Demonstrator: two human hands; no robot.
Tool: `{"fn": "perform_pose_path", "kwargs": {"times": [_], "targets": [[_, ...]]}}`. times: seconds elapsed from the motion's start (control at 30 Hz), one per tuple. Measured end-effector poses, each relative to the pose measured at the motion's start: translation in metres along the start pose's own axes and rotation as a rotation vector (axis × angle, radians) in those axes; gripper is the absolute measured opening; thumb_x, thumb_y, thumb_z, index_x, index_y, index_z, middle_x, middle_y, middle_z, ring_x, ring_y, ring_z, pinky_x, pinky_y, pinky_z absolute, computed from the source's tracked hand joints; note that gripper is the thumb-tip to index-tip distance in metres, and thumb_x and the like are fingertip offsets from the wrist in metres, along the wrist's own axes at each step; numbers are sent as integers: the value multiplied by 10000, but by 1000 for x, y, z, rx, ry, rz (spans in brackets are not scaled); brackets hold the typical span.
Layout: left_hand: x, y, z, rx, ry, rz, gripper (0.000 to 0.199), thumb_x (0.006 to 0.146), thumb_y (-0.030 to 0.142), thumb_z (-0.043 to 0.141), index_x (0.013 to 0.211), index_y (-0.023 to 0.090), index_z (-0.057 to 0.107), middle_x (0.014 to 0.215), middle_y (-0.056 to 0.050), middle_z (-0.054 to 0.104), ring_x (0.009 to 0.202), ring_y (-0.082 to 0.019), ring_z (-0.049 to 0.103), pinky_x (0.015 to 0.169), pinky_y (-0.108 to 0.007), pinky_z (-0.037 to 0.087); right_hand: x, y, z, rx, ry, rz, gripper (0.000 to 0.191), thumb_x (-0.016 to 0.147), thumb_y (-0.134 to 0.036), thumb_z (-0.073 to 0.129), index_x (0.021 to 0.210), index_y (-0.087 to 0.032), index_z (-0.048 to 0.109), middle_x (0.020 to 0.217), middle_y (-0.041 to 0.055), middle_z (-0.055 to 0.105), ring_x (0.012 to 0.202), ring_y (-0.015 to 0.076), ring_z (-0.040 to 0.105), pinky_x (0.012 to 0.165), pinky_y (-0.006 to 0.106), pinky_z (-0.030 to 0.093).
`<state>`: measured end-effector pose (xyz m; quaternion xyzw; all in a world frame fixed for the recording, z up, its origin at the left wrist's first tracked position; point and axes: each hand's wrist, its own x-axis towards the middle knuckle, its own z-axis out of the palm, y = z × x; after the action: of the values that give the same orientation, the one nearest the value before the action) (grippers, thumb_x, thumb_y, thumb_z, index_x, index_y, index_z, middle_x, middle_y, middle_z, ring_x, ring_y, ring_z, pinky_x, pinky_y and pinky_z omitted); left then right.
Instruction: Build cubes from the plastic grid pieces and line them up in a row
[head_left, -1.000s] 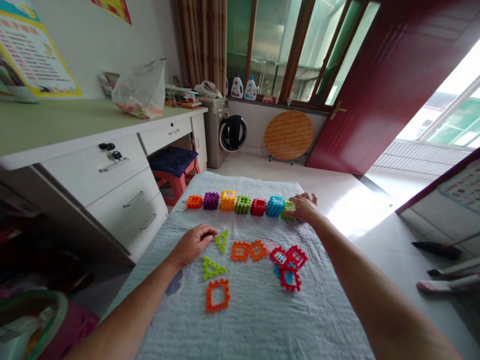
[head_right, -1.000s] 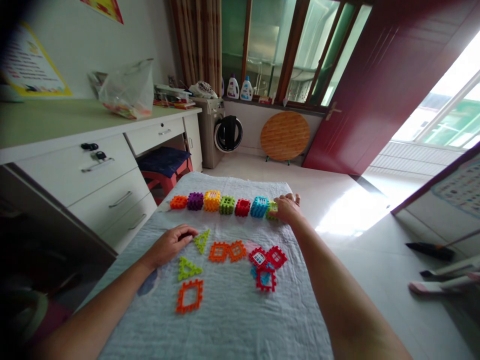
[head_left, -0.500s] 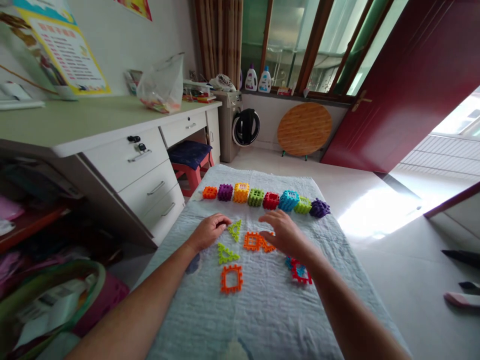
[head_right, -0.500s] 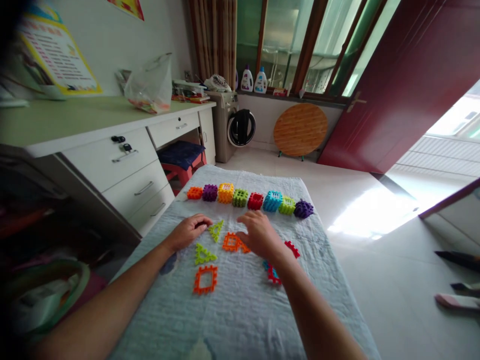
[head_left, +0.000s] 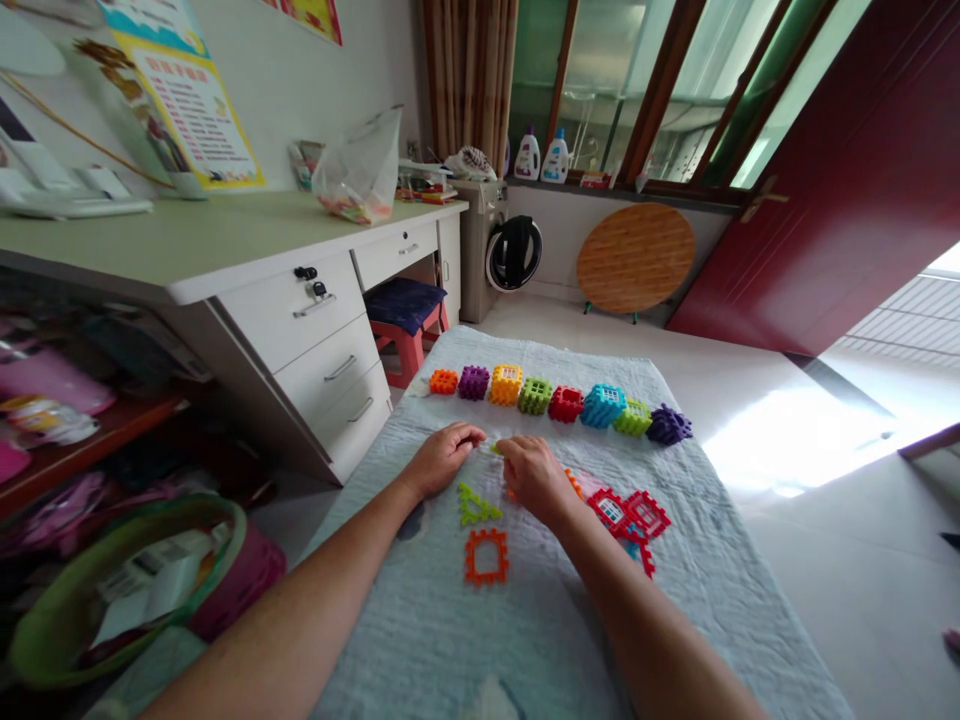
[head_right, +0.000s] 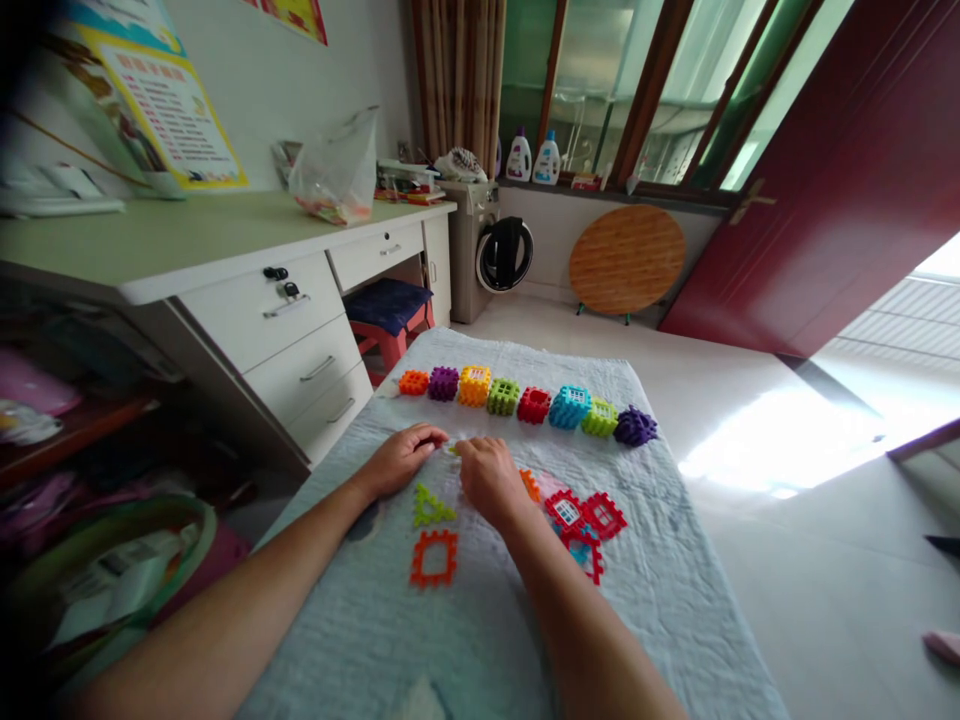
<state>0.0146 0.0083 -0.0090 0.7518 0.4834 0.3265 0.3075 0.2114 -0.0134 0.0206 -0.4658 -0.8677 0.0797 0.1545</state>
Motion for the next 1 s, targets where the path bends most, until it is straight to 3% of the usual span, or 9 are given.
{"fn": "perform_pose_path", "kwargs": {"times": [0.1, 0.2, 0.27, 0.37, 0.47, 0.57, 0.7, 0.87, 1.0], "targets": [[0, 1, 0, -25, 39, 5, 264, 840, 199, 440, 1007, 191, 644, 1004, -43, 631, 975, -186, 588, 915, -307, 451, -1, 3, 2, 253, 136, 54, 286, 883, -141, 423, 1118, -200, 576, 937, 53, 688, 856, 172, 617, 783, 276, 423], [-1, 1, -1, -88, 111, -34, 295, 902, 296, 403, 1060, 188, 628, 1041, -50, 625, 998, -189, 585, 921, -309, 451, 2, 0, 5, 403, 105, 96, 313, 914, -218, 433, 1222, -205, 484, 919, 29, 693, 832, 169, 619, 761, 278, 436], [-3, 3, -2, -135, 133, -75, 347, 934, 364, 364, 1096, 187, 615, 1061, -56, 627, 988, -188, 590, 901, -307, 463, 4, -3, 8, 293, 70, 110, 301, 901, -232, 473, 1199, -214, 504, 968, 40, 683, 926, 201, 583, 822, 328, 414], [-4, 5, -3, -158, 138, -96, 385, 945, 414, 348, 1103, 189, 618, 1084, -59, 627, 970, -185, 596, 870, -296, 475, 5, -6, 7, 48, 116, 143, 300, 842, -236, 571, 1141, -223, 562, 1172, 81, 606, 1097, 270, 464, 911, 413, 351], [-3, 6, -3, -131, 145, -70, 378, 942, 422, 368, 1072, 188, 635, 1082, -58, 621, 1008, -192, 585, 893, -295, 463, 1, -10, -1, -19, 159, 144, 335, 807, -252, 623, 1137, -217, 575, 1220, 97, 548, 1107, 279, 417, 913, 411, 337], [-2, 5, -2, -109, 150, -41, 365, 944, 406, 372, 1066, 182, 633, 1065, -56, 615, 1028, -191, 576, 930, -298, 443, -5, -19, -8, -9, 36, 20, 260, 793, -394, 647, 994, -230, 632, 1033, 75, 585, 994, 260, 448, 849, 390, 350], [-2, 5, -1, -90, 146, -23, 339, 947, 381, 377, 1065, 178, 621, 1046, -57, 607, 1013, -182, 574, 939, -298, 437, -9, -35, -7, -62, -151, -108, 404, 703, -554, 684, 882, -194, 644, 931, 80, 593, 941, 260, 458, 826, 394, 344], [-2, 5, 0, -76, 133, -19, 316, 937, 368, 396, 1046, 177, 624, 1041, -60, 611, 1004, -187, 576, 933, -309, 444, -9, -40, -3, -87, -209, -113, 355, 723, -483, 680, 896, -175, 640, 941, 87, 616, 934, 248, 476, 815, 370, 330], [-1, 4, 1, -71, 131, -19, 311, 929, 368, 403, 1037, 185, 630, 1030, -57, 619, 993, -193, 582, 921, -314, 452, -9, -34, -4, -47, -177, -120, 214, 788, -376, 620, 872, -180, 643, 872, 68, 645, 872, 219, 510, 781, 337, 315]]}}
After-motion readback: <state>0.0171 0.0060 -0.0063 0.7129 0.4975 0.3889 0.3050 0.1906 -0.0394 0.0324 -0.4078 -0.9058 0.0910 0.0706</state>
